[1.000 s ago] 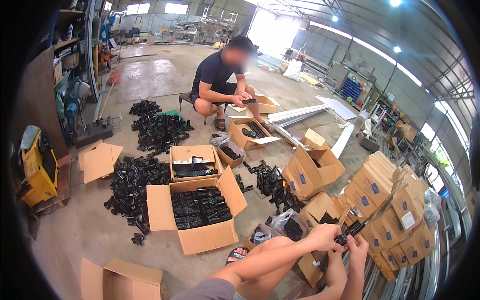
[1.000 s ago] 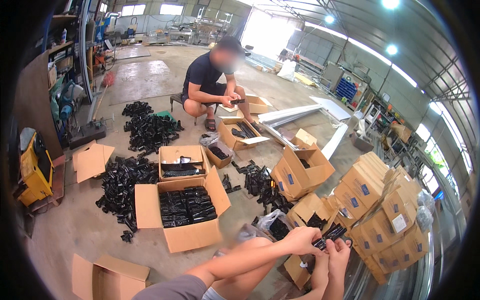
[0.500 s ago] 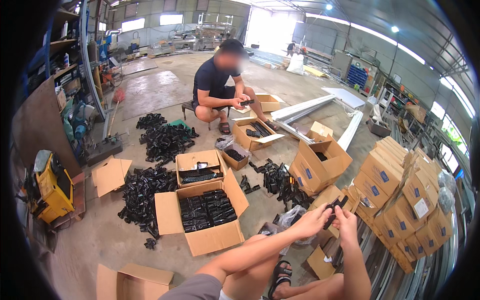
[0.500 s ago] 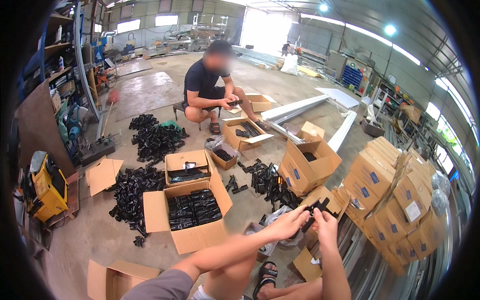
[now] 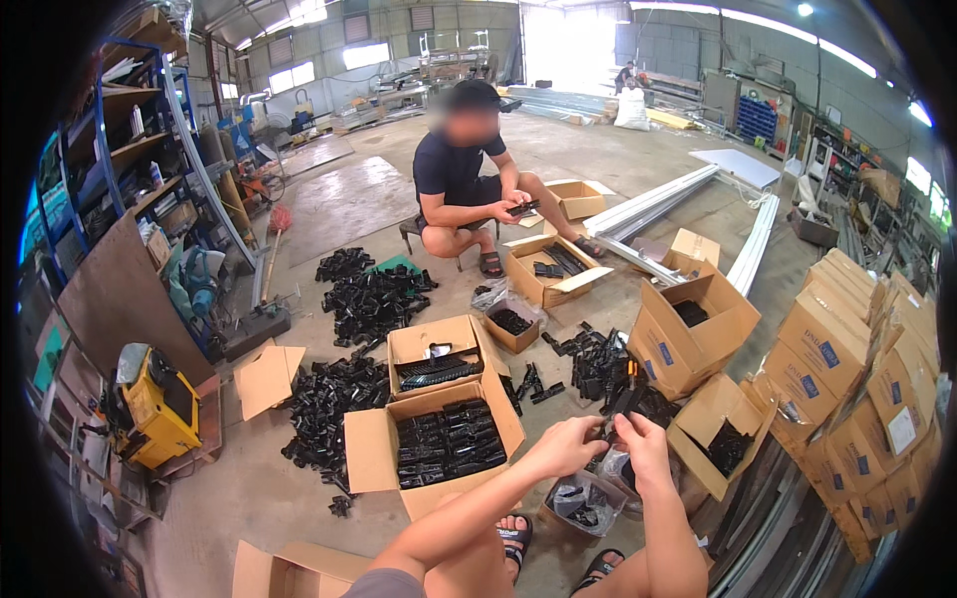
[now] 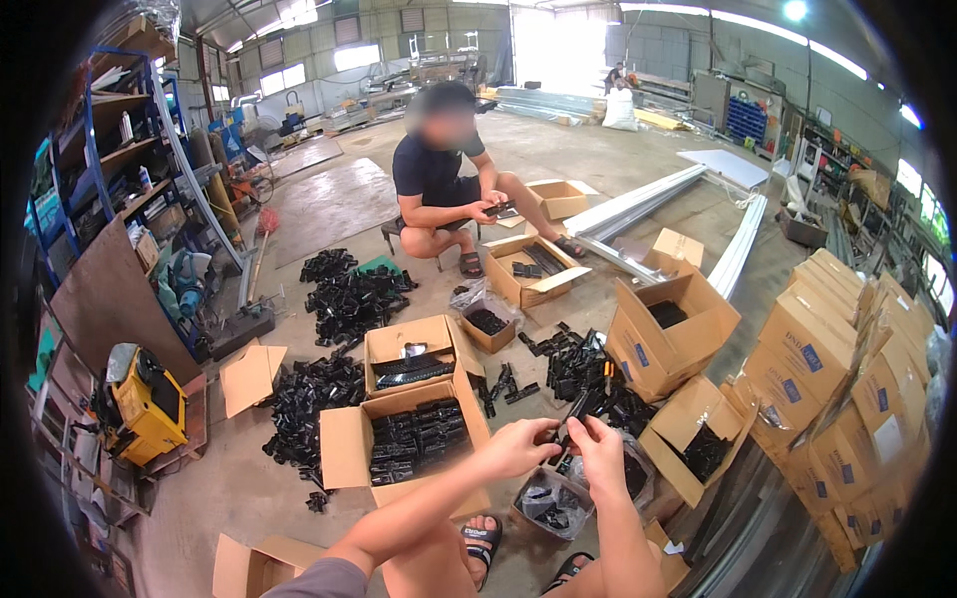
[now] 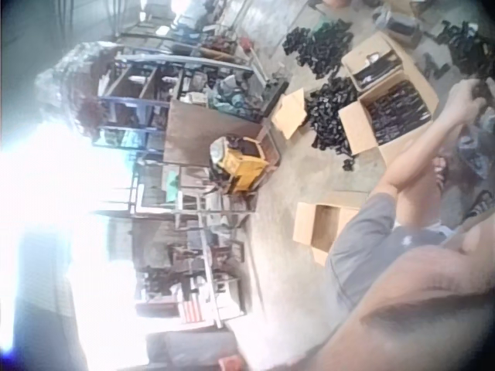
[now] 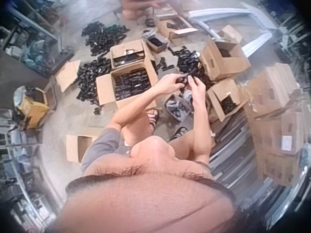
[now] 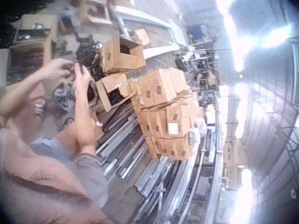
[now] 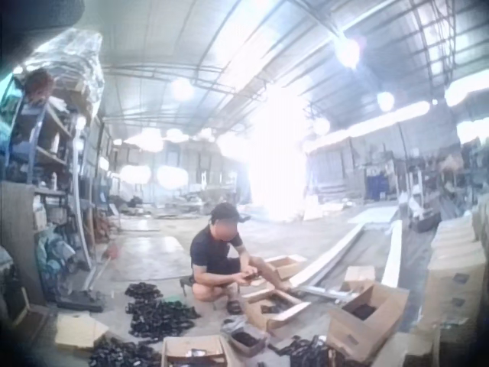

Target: The person sorts through small black plastic brackets, picking them up from various cardboard boxes and placing them into a plastic bag.

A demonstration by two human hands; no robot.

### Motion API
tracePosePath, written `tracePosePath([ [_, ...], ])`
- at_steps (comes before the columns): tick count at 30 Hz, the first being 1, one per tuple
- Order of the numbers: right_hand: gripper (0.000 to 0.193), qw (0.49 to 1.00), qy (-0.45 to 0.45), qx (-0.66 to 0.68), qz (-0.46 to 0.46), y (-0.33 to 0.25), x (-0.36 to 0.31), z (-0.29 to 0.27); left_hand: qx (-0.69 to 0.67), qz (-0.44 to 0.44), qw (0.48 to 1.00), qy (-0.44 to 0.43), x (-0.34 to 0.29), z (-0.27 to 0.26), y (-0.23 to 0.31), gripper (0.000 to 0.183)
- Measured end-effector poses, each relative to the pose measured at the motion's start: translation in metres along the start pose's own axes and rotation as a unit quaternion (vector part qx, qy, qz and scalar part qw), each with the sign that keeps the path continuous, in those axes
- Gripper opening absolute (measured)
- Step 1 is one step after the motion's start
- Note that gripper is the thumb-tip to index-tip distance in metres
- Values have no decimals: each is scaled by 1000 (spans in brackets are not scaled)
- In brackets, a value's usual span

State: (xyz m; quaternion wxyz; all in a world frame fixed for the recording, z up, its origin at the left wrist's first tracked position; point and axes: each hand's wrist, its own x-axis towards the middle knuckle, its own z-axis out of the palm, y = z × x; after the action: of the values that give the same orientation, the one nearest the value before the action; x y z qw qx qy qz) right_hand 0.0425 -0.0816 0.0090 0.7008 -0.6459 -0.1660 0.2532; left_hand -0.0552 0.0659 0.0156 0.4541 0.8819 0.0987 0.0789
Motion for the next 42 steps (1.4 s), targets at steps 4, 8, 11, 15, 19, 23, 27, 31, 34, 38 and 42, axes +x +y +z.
tracePosePath([
  [4,22,1000,21,11,-18,6,7,-11,-289,-56,949,-111,23,18,-21,54],
  [8,28,1000,25,17,-9,-1,-2,-25,-368,-57,919,-131,21,30,-17,55],
  [11,27,999,29,30,-1,-4,-16,-40,-389,-80,903,-164,15,35,1,55],
  [15,30,1000,14,17,6,-4,-26,-57,-390,-49,908,-144,8,55,13,54],
  [19,35,999,23,23,-15,-14,-34,-63,-375,-29,914,-152,3,58,18,53],
  [23,29,998,46,26,-20,-12,-32,-77,-279,-6,947,-162,-1,63,14,53],
  [27,21,997,74,26,-20,-14,-33,-79,-299,4,940,-164,3,62,16,51],
  [31,19,995,93,36,-25,-16,-34,-83,-350,30,921,-168,11,72,8,52],
  [34,19,994,101,13,-25,-12,-35,-86,-310,34,934,-176,18,74,9,54],
  [38,20,994,110,-11,-18,-4,-30,-92,-255,30,942,-217,24,70,12,59],
  [42,21,995,104,-13,-7,-1,-28,-92,-267,21,928,-258,28,66,16,68],
])
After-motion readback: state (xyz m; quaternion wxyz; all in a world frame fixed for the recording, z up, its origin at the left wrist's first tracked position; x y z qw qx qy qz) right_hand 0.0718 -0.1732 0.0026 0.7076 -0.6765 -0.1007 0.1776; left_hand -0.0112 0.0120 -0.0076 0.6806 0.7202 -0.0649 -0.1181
